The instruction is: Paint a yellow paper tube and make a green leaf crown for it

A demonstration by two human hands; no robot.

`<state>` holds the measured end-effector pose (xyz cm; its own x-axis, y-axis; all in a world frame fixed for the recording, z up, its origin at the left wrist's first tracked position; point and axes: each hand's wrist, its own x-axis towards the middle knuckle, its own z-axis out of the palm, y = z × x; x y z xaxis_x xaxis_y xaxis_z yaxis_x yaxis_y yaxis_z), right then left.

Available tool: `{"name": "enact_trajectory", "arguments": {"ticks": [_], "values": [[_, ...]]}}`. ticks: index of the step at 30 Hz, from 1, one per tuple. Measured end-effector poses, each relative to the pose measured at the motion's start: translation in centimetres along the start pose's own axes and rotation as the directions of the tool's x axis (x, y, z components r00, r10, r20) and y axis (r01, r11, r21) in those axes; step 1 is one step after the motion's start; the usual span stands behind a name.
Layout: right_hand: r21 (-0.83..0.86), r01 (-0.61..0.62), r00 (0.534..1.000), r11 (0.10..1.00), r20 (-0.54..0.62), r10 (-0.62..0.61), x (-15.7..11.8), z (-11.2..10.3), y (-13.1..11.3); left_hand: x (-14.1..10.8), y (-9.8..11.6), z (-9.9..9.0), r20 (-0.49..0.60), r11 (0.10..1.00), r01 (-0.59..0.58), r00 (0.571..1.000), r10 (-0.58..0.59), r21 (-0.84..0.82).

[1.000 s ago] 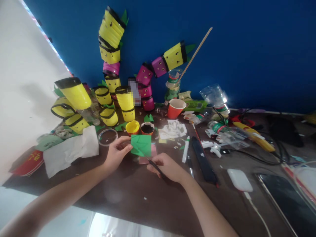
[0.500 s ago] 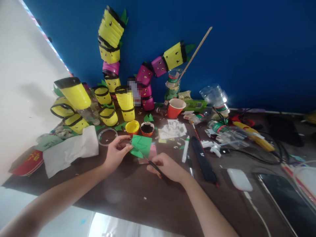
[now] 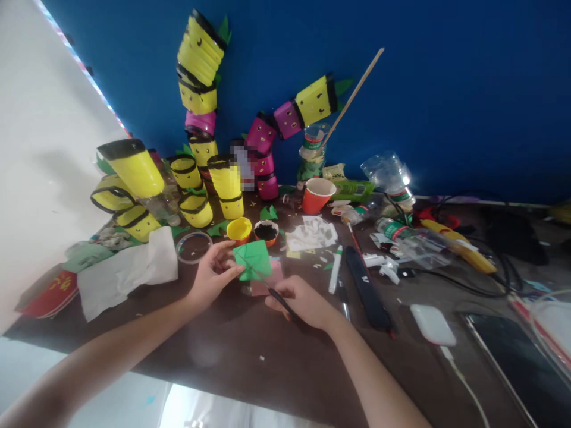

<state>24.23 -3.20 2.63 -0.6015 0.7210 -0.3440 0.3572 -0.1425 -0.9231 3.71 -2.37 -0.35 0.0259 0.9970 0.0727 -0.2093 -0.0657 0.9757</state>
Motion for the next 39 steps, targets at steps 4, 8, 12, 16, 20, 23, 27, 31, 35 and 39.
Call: {"name": "enact_trajectory", "arguments": {"ticks": [4,8,12,16,20,23,27,31,35,39], "values": [[-0.013,0.007,1.000,1.000,-0.015,-0.007,0.0,0.0,0.0,-0.1,-0.1,0.1,0.015,0.999,0.033,0.999,-0.033,-0.021],[-0.009,-0.017,0.999,1.000,-0.027,0.017,-0.1,0.0,-0.3,-0.2,0.0,0.1,0.055,0.999,0.046,0.997,-0.046,-0.004],[-0.020,-0.033,0.999,0.999,-0.034,0.032,-0.1,0.0,-0.2,-0.2,0.1,0.2,0.065,0.999,0.043,0.997,-0.043,-0.003],[-0.004,-0.031,0.999,1.000,-0.045,0.030,-0.2,0.1,-0.4,-0.3,0.1,0.2,0.065,0.997,0.062,0.996,-0.059,-0.040],[-0.004,-0.005,0.999,1.000,-0.054,0.005,-0.2,0.2,-0.6,-0.3,0.0,0.3,0.058,0.995,0.090,0.994,-0.088,-0.047],[-0.050,-0.007,0.998,0.999,-0.065,0.003,-0.1,0.2,-0.3,-0.3,0.0,0.3,0.060,0.994,0.098,0.994,-0.095,-0.055],[-0.090,-0.002,0.995,0.996,-0.099,-0.007,0.0,0.1,0.1,-0.3,0.2,0.4,0.075,0.991,0.111,0.992,-0.105,-0.072],[-0.078,0.012,0.994,0.997,-0.111,-0.021,0.1,0.2,0.1,-0.4,0.6,0.5,0.097,0.988,0.139,0.986,-0.132,-0.064],[-0.077,0.016,0.992,0.997,-0.121,-0.025,0.2,0.2,0.2,-0.5,0.7,0.5,0.125,0.988,0.150,0.982,-0.143,-0.044],[-0.073,0.037,0.994,0.997,-0.099,-0.044,0.3,0.2,0.5,-0.5,0.7,0.5,0.147,0.987,0.154,0.978,-0.148,-0.035]]}}
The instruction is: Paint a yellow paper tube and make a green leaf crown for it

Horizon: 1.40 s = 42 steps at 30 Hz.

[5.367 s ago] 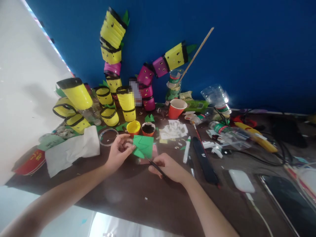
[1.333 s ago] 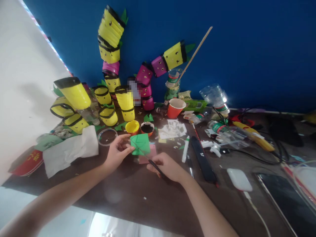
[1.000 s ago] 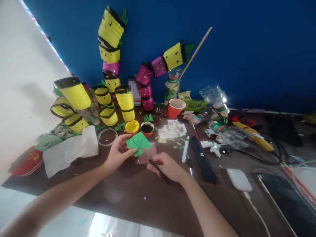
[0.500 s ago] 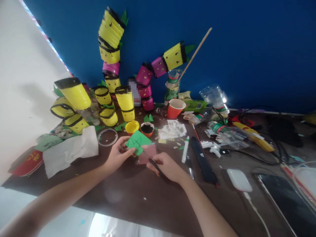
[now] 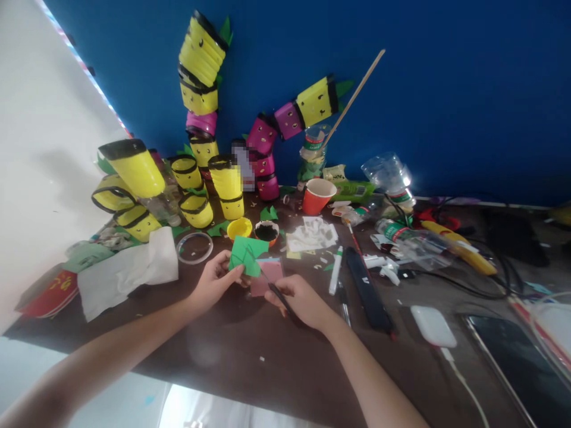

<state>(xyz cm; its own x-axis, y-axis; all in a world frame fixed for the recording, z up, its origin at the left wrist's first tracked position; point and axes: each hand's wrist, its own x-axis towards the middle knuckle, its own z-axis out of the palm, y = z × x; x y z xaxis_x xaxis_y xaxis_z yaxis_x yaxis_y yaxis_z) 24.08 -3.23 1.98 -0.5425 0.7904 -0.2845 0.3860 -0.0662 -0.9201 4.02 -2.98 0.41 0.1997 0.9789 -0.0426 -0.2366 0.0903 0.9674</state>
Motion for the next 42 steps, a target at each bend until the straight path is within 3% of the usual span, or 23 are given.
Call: {"name": "enact_trajectory", "arguments": {"ticks": [15,28,42], "values": [[0.013,-0.021,1.000,1.000,-0.018,0.022,0.0,0.4,-0.7,-0.1,-0.1,0.0,0.037,0.999,0.024,0.999,-0.025,0.033],[0.024,-0.029,0.999,0.999,-0.027,0.030,-0.1,0.5,-1.5,0.0,-0.6,-0.3,0.067,0.983,-0.027,0.998,0.015,0.179],[-0.010,-0.034,0.999,0.999,-0.037,0.033,-0.2,0.5,-1.6,0.1,-0.3,-0.2,0.067,0.983,-0.040,0.997,0.028,0.182]]}}
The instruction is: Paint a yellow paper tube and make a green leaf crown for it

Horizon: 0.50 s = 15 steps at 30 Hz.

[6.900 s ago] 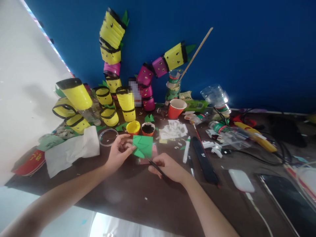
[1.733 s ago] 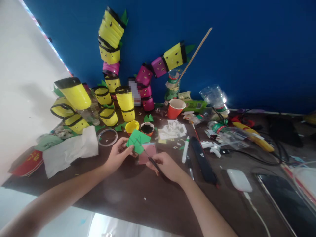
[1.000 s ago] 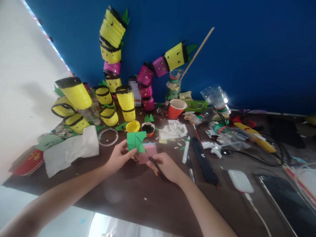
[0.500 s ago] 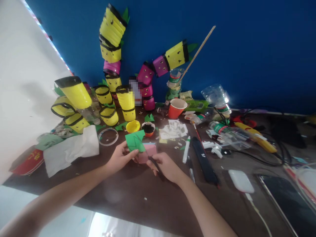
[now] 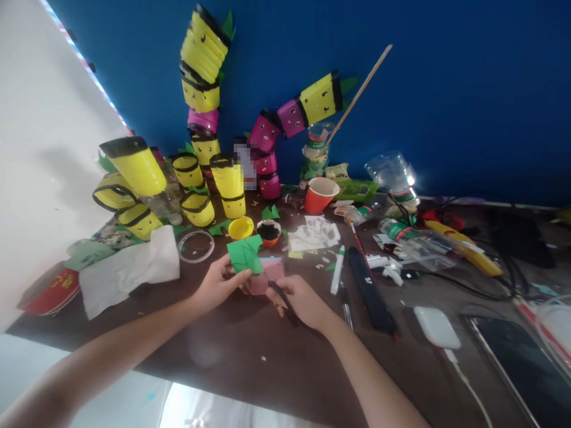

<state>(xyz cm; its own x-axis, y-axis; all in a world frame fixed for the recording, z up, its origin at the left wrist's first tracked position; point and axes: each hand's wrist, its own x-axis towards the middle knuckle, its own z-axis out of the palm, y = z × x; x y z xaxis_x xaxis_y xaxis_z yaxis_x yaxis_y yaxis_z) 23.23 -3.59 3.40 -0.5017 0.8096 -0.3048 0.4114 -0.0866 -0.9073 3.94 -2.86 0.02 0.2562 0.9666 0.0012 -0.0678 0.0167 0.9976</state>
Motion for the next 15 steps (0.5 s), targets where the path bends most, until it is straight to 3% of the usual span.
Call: {"name": "enact_trajectory", "arguments": {"ticks": [15], "values": [[-0.017,0.001,1.000,1.000,0.011,0.000,0.03,-0.09,0.12,0.19,-0.24,-0.29,-0.045,0.998,0.026,0.999,-0.028,-0.052]]}}
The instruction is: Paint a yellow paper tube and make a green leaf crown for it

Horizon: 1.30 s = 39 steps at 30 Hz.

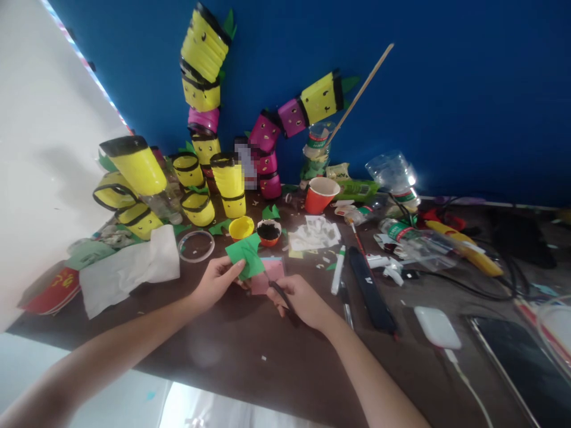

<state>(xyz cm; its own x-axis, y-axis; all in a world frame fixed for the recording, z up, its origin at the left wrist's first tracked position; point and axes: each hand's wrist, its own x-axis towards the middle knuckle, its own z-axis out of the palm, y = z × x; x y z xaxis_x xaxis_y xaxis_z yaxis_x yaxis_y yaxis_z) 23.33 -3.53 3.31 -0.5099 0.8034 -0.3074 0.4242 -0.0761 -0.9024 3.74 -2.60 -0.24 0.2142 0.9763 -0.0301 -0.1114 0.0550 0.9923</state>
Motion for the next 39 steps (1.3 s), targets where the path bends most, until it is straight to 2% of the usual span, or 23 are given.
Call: {"name": "enact_trajectory", "arguments": {"ticks": [7,31,39], "values": [[0.005,-0.011,1.000,1.000,0.010,0.011,0.08,-0.06,0.25,-0.12,0.00,-0.10,0.014,0.999,-0.010,1.000,0.009,0.035],[0.076,-0.039,0.999,0.996,0.014,0.038,-0.05,0.16,-0.03,-0.21,0.75,0.00,-0.017,0.997,0.041,0.999,-0.042,-0.066],[0.036,-0.034,0.999,0.999,0.005,0.034,-0.04,0.10,-0.01,-0.16,0.64,-0.02,-0.023,0.995,0.048,0.998,-0.050,-0.085]]}}
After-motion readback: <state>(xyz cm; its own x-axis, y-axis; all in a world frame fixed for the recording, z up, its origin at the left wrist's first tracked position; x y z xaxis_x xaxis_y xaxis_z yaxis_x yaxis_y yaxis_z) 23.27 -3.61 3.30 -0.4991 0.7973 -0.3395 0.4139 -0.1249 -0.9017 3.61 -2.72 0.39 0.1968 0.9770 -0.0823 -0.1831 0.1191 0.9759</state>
